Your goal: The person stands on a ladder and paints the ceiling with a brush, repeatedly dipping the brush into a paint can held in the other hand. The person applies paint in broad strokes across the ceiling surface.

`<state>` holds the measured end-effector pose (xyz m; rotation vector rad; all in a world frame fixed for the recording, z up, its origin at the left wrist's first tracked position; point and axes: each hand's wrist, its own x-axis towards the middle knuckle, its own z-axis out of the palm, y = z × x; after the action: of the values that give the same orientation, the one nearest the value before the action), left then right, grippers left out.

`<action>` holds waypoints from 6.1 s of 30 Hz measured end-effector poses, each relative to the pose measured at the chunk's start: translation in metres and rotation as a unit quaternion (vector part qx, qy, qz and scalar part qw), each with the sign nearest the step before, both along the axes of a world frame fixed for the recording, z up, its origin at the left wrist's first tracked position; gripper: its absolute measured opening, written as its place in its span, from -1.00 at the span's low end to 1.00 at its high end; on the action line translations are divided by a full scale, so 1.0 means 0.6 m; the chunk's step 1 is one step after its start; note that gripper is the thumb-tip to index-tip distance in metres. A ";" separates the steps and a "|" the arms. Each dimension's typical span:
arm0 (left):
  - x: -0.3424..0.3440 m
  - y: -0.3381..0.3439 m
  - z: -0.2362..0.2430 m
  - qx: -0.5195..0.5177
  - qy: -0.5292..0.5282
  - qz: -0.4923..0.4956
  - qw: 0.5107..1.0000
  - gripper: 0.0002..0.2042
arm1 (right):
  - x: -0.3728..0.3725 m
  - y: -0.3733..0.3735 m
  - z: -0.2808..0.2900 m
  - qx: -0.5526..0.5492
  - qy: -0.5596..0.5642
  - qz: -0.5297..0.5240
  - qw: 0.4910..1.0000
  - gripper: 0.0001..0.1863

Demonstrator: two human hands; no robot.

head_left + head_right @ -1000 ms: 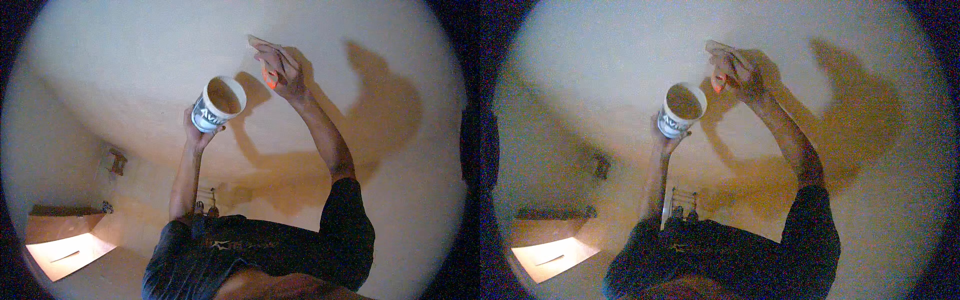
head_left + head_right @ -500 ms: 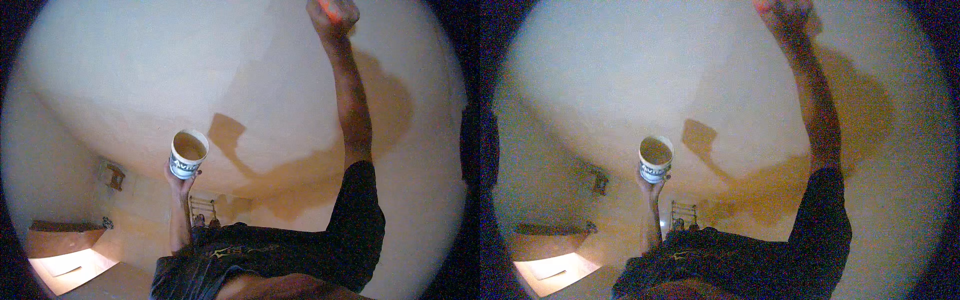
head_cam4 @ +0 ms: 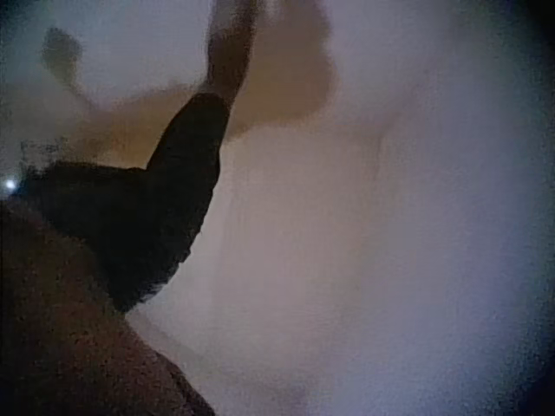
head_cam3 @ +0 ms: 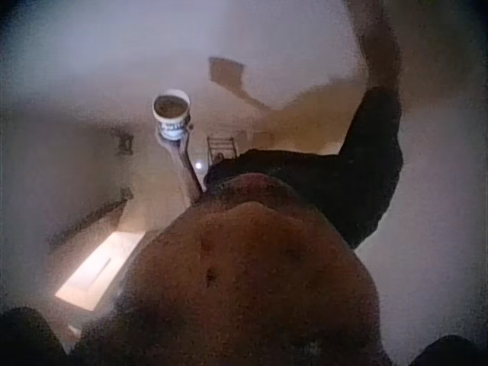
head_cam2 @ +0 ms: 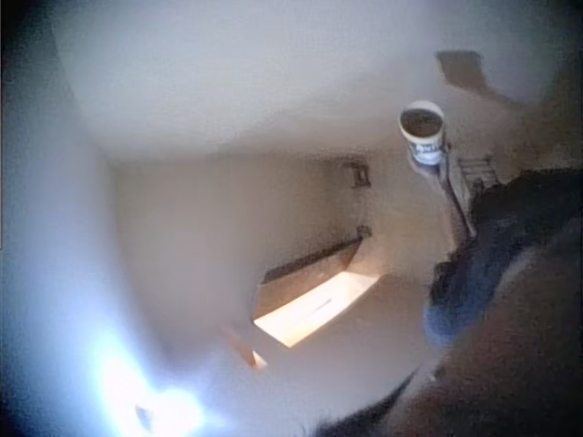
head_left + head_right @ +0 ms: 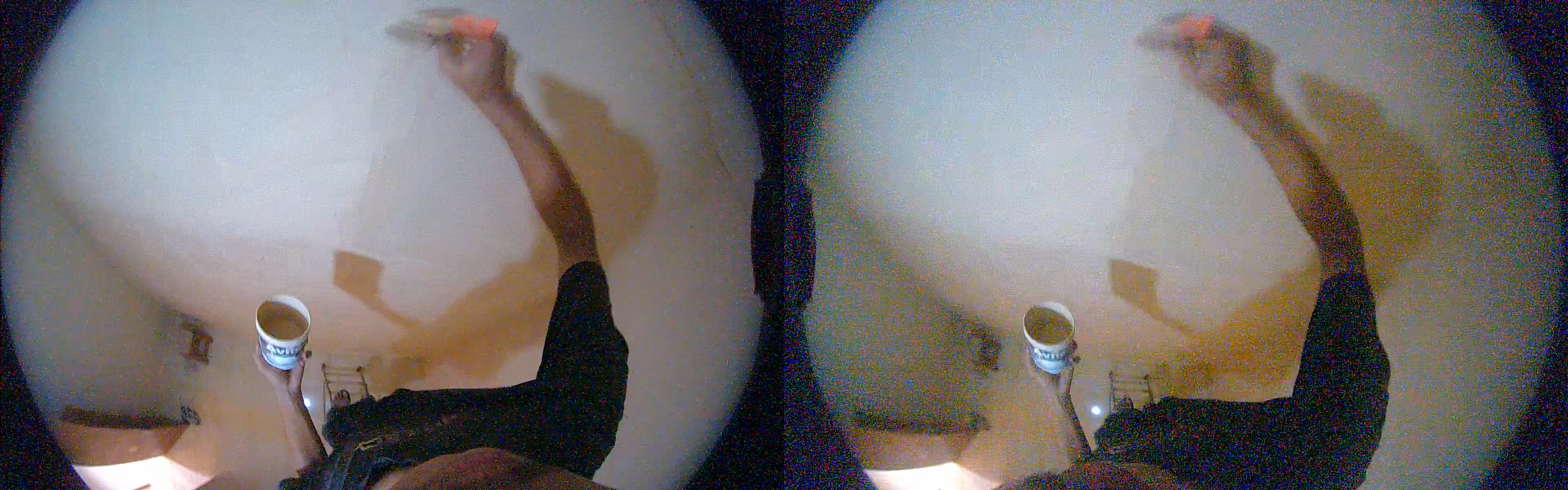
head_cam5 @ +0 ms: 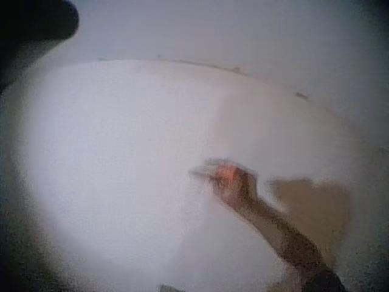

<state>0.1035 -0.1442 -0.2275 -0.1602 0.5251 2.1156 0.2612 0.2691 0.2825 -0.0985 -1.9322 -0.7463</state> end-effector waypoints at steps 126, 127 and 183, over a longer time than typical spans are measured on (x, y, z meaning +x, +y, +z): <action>-0.013 0.002 -0.058 -0.155 0.112 0.080 0.978 -0.30 | -0.052 0.152 -0.271 0.099 -0.191 0.002 0.977 -0.71; -0.015 0.011 -0.059 -0.209 0.201 0.073 0.954 -0.19 | -0.058 0.126 -0.320 0.101 -0.224 0.055 0.968 -0.59; 0.027 -0.066 -0.112 -0.229 -0.035 0.150 0.961 -0.36 | -0.124 0.061 -0.723 -0.222 -0.288 0.155 0.918 -0.53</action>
<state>0.1199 -0.1836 -0.2947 -0.6090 0.9955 2.2329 0.1865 0.3059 -0.1512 0.1700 -2.5764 -0.1057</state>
